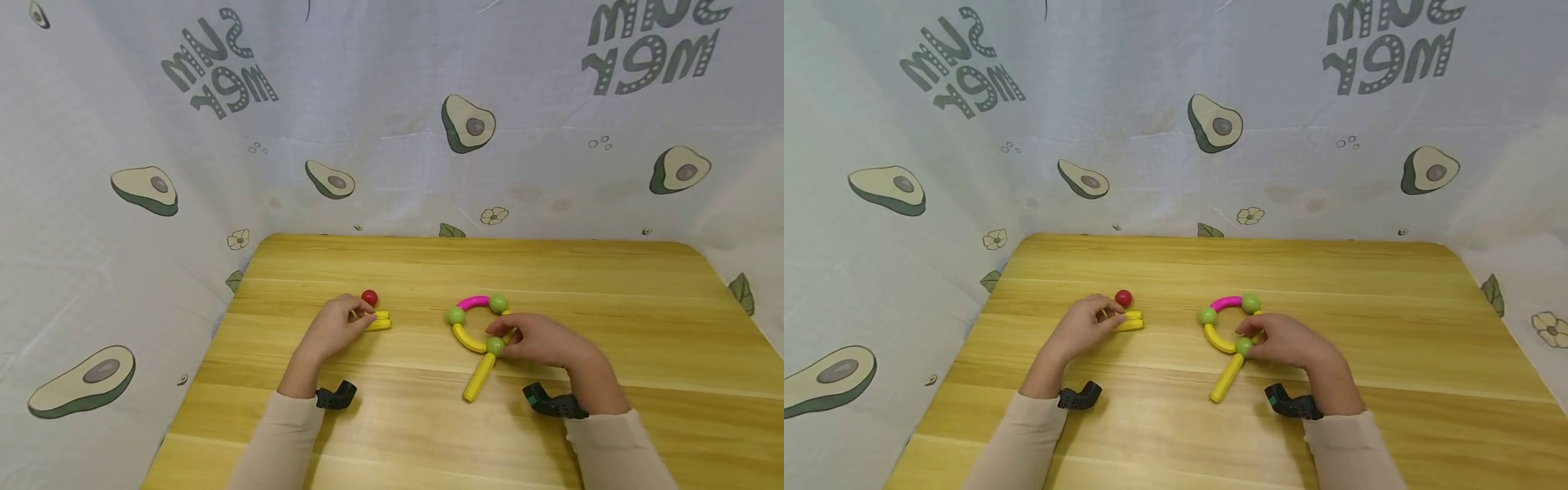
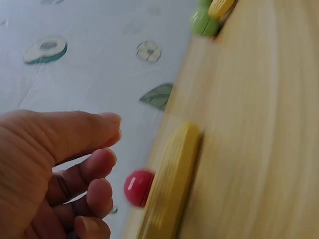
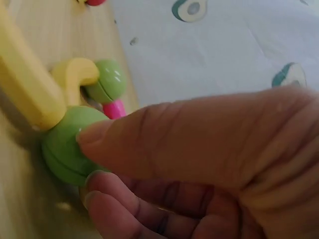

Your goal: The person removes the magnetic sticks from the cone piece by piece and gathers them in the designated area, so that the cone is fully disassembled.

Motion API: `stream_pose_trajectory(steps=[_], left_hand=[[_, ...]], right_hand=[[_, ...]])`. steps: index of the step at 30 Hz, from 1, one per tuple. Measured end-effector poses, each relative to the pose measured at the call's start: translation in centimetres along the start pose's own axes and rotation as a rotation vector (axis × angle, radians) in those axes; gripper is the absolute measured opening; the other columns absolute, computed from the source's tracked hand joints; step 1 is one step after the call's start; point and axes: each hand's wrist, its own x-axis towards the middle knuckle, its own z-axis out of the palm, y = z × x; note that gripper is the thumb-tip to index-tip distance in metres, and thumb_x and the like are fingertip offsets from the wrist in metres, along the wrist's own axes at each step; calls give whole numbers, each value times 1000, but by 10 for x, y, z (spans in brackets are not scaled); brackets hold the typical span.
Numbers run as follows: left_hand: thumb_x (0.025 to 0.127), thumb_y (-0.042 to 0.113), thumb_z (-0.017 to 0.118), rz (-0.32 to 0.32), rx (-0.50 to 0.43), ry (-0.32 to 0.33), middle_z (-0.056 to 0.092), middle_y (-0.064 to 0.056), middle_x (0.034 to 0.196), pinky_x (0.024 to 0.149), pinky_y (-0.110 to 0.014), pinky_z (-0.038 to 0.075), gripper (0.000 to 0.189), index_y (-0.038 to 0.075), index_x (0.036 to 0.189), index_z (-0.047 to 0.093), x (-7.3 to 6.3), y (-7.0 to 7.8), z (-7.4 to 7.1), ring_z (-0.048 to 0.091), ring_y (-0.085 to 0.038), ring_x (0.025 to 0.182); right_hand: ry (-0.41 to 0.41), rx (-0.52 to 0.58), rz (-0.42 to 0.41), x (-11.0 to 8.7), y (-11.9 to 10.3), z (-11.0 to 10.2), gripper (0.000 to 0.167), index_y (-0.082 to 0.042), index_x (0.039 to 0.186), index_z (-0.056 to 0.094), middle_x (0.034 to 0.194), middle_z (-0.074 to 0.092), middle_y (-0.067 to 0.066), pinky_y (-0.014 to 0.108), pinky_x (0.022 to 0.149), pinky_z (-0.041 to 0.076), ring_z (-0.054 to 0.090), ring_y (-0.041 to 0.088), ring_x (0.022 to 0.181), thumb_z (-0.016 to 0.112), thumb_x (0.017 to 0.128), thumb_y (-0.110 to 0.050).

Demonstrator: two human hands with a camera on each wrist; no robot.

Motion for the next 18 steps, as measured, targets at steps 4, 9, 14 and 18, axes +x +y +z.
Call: stream_pose_trajectory(steps=[4, 9, 14, 18], left_hand=[[96, 24, 73, 99, -10, -61, 66, 5, 87, 70, -24, 48, 10, 15, 98, 75, 0, 14, 17, 55, -9, 76], [95, 29, 73, 138, -4, -208, 68, 5, 94, 76, -22, 51, 15, 15, 103, 76, -1, 27, 39, 58, -6, 82], [91, 33, 78, 147, 63, -246, 66, 3, 105, 86, -25, 52, 27, 15, 111, 73, -2, 33, 56, 59, -9, 92], [90, 31, 80, 113, 73, -193, 60, 2, 106, 86, -27, 52, 33, 16, 117, 69, -3, 33, 63, 58, -11, 92]], right_hand=[[40, -72, -16, 6, -9, 11, 29, -11, 111, 73, 103, 71, 0, 37, 81, 52, 61, 17, 92, 81, 87, -25], [89, -115, -21, 18, -21, 27, 30, -14, 102, 69, 91, 69, -3, 35, 76, 52, 61, 14, 83, 81, 87, -36], [102, -98, -45, 25, -31, 40, 29, -14, 98, 65, 80, 61, -3, 28, 65, 45, 53, 12, 71, 81, 88, -36], [110, -95, -81, 25, -31, 41, 27, -13, 96, 65, 77, 58, -4, 26, 64, 44, 51, 11, 69, 82, 87, -33]])
